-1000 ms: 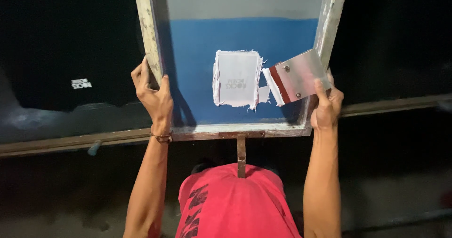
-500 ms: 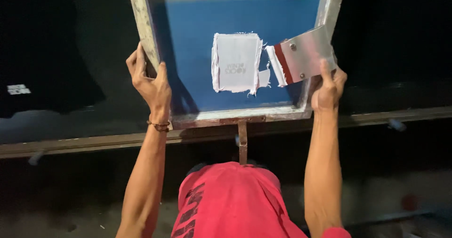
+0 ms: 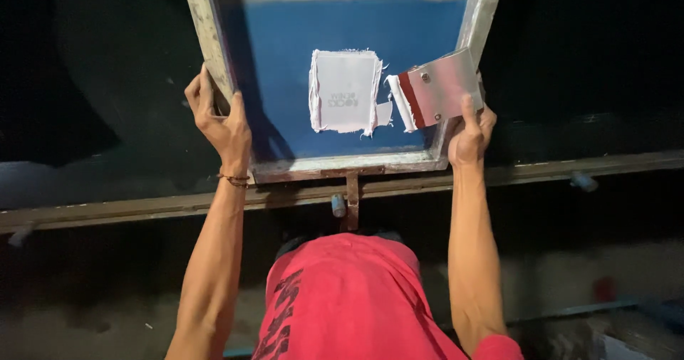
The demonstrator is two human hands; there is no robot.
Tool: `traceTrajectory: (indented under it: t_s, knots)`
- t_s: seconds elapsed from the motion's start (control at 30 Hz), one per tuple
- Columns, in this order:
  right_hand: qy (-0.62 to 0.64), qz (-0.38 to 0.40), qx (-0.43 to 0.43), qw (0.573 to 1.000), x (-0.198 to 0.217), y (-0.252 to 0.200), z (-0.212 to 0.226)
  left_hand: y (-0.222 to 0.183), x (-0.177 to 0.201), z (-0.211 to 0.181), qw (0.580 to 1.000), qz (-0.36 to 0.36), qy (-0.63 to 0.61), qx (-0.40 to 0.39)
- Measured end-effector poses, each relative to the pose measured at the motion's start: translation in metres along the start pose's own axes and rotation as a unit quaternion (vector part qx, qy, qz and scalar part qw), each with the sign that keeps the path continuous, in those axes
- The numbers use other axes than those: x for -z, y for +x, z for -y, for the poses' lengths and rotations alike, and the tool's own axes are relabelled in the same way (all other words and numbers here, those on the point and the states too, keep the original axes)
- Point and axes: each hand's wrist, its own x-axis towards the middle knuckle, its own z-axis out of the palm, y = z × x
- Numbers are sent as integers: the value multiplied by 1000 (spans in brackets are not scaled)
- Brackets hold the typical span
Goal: Applying white ink to a t-shirt using a screen printing frame and a squeegee.
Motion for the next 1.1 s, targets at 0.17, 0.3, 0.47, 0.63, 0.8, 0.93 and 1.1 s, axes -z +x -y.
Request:
traceTrajectory:
  t_s: [0.17,0.3,0.47,0.63,0.8,0.93,1.1]
  knots:
    - [-14,16,3,1000,13,-1,-14,0,2,-2,1000,8,-2,-2]
    - [-16,25,-3,1000,18,4,-13,0,1,-3,1000,5,-20,1]
    - [-2,39,9,999,-28,-6,56,0,3,-7,1000,2,-7,-12]
    - [-19,21,-21,999,-30,-5,62,1,2,-4,1000,6,5,-8]
    - [-1,42,-16,999,-40,-3,84,2,0,-3,1000,7,16,-16]
    - [-7,41,-21,999,-48,-8,94,3,-1,8,999,19,25,-34]
    - [-9,35,-34,999,-38,-6,77,5,-2,6,999,14,7,-49]
